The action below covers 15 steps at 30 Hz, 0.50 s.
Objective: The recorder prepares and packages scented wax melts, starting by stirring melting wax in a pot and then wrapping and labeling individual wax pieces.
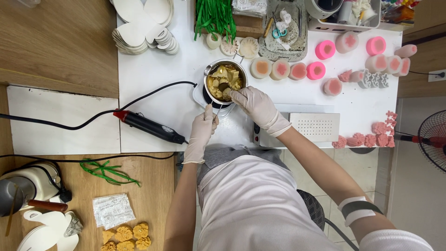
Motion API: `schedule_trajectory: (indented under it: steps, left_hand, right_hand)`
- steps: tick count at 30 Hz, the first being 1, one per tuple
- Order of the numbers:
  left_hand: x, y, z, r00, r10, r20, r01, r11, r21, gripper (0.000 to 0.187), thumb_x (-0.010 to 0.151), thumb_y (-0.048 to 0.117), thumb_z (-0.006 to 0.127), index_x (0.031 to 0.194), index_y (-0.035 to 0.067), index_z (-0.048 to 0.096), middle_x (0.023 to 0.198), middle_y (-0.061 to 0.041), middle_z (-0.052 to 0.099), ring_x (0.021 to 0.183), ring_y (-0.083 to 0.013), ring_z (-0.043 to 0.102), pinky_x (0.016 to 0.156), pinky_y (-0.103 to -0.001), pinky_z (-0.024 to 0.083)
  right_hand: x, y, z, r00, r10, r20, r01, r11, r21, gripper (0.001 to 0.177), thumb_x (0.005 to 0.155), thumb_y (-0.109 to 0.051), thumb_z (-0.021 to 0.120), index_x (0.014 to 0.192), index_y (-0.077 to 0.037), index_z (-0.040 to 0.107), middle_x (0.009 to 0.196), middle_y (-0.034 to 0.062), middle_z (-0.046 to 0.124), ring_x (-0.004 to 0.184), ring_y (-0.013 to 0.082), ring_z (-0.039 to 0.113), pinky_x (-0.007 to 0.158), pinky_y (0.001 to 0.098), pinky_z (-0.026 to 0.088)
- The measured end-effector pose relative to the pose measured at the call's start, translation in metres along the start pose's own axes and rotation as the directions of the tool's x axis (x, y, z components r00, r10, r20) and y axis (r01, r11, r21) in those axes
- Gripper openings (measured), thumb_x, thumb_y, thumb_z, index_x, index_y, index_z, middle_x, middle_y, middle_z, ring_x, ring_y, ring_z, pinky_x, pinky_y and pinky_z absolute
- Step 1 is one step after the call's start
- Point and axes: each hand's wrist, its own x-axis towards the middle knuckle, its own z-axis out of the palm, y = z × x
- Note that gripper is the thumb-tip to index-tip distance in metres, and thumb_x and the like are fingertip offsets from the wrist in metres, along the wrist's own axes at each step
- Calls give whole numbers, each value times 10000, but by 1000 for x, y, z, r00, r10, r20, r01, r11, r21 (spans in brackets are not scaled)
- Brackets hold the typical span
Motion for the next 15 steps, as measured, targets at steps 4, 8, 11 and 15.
schedule_trajectory:
  steps: [4, 8, 11, 15]
  left_hand:
    - [8, -9, 1, 1000, -9, 6, 9, 999, -42, 640, 1019, 609, 438, 689, 79, 581, 536, 53, 416, 455, -59, 313, 436, -253, 264]
    - [9, -11, 1, 1000, -3, 14, 4, 998, -66, 640, 1022, 607, 444, 688, 78, 576, 537, 53, 409, 457, -59, 304, 435, -253, 258]
    - [9, -10, 1, 1000, -1, 17, 2, 997, -72, 633, 1020, 604, 448, 690, 80, 579, 538, 54, 419, 458, -57, 313, 435, -252, 264]
    - [8, -9, 1, 1000, -7, 14, 8, 998, -64, 633, 1021, 605, 443, 690, 82, 579, 537, 54, 418, 455, -57, 319, 432, -249, 266]
  right_hand:
    - [2, -3, -3, 1000, -21, 3, 21, 1000, 23, 430, 903, -120, 721, 1326, -99, 642, 890, 53, 583, 810, 245, 600, 659, 381, 529]
    - [3, -3, -5, 999, -43, 33, 45, 998, -41, 412, 896, -118, 716, 1301, -106, 645, 897, 57, 585, 811, 247, 607, 649, 376, 532]
    - [4, 1, -10, 999, -44, 14, 44, 997, -58, 414, 887, -124, 715, 1294, -123, 638, 936, 51, 606, 831, 246, 617, 659, 373, 537]
    - [10, 0, -21, 997, -54, -59, 47, 993, -106, 542, 841, -94, 713, 1374, -127, 625, 1029, 58, 645, 895, 244, 637, 695, 362, 554]
